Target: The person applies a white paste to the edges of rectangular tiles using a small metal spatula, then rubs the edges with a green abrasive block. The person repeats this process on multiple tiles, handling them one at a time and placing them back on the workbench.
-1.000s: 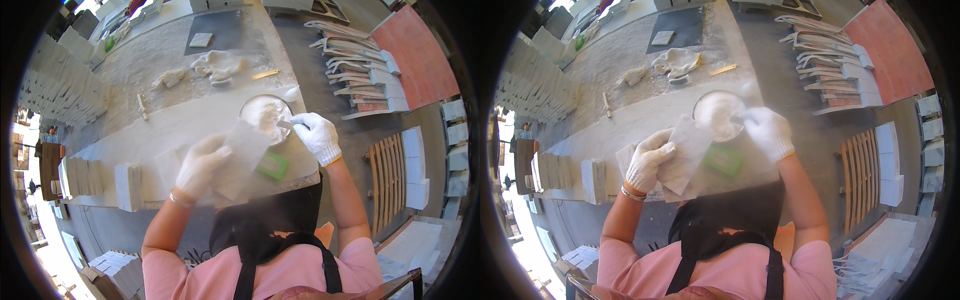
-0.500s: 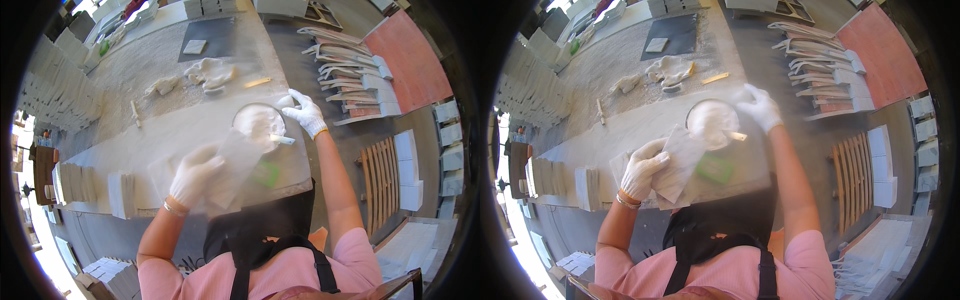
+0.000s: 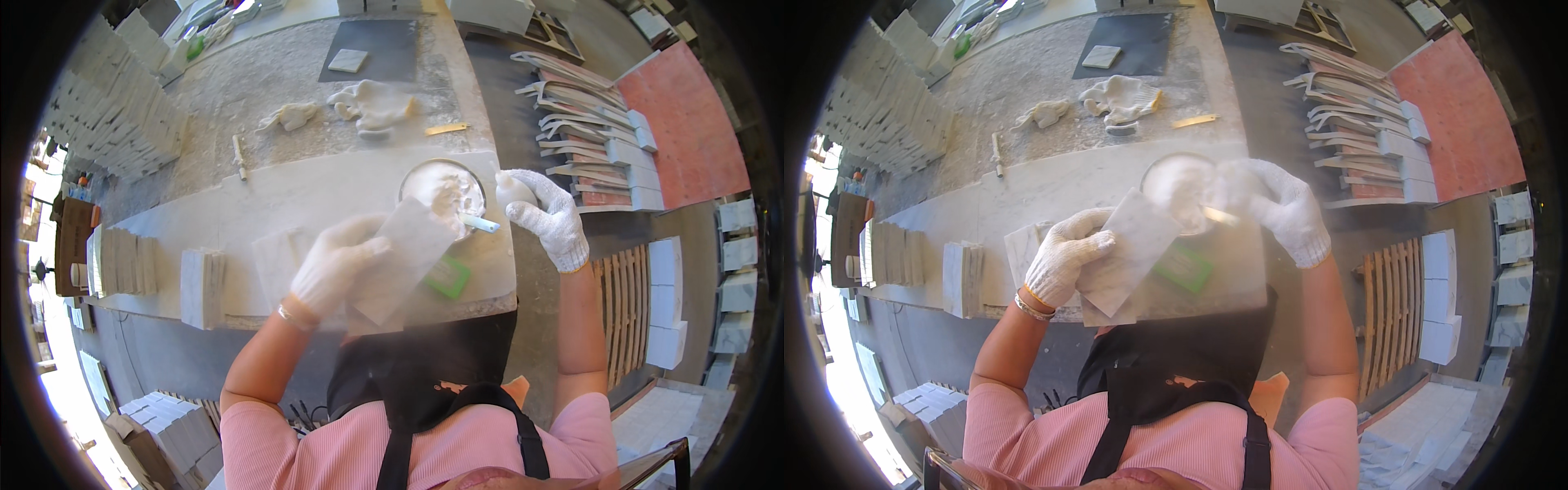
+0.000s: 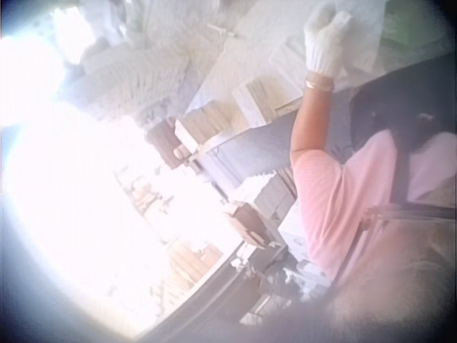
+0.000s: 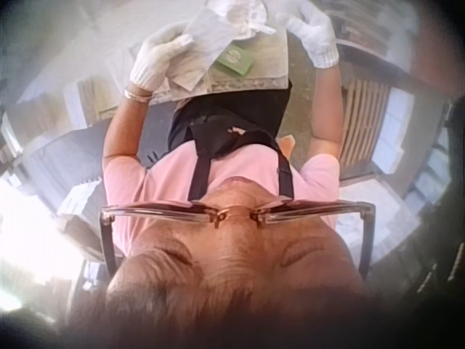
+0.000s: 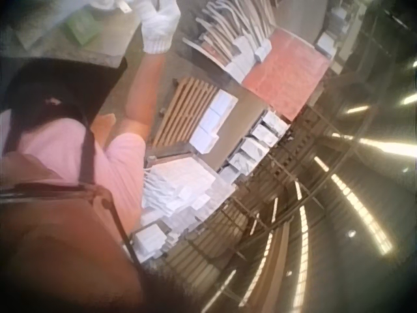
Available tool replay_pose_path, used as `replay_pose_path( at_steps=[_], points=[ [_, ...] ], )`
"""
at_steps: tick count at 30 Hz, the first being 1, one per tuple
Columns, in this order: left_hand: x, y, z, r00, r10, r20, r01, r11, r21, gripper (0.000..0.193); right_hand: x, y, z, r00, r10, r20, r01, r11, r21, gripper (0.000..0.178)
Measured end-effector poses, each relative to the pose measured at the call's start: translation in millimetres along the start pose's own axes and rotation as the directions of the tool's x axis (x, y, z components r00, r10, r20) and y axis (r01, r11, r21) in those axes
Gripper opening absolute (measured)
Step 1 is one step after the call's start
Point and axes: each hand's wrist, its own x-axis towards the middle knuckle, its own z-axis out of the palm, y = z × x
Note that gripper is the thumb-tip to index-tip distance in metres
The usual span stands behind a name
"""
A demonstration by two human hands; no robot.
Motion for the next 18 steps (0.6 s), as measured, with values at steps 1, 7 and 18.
replay_pose_path(
  at_steps=[1, 7, 18],
  points=[
    [0, 0, 0, 1.0, 0.008, 0.003, -0.008, 1.0, -0.006, 0.051, -5, -9, 3, 0.999, 0.006, 0.037, -0.005, 1.0, -0.017, 0.046],
    [1, -5, -3, 1.0, 0.014, 0.004, -0.014, 1.0, 0.004, 0.048, -15, -34, 18, 0.991, 0.035, 0.128, -0.018, 0.992, -0.126, 0.027],
    [2, -3, -2, 1.0, -0.006, -0.009, 0.006, 1.0, -0.009, 0.048, -11, -39, 24, 0.985, 0.061, 0.163, -0.019, 0.969, -0.246, 0.029]
  ],
)
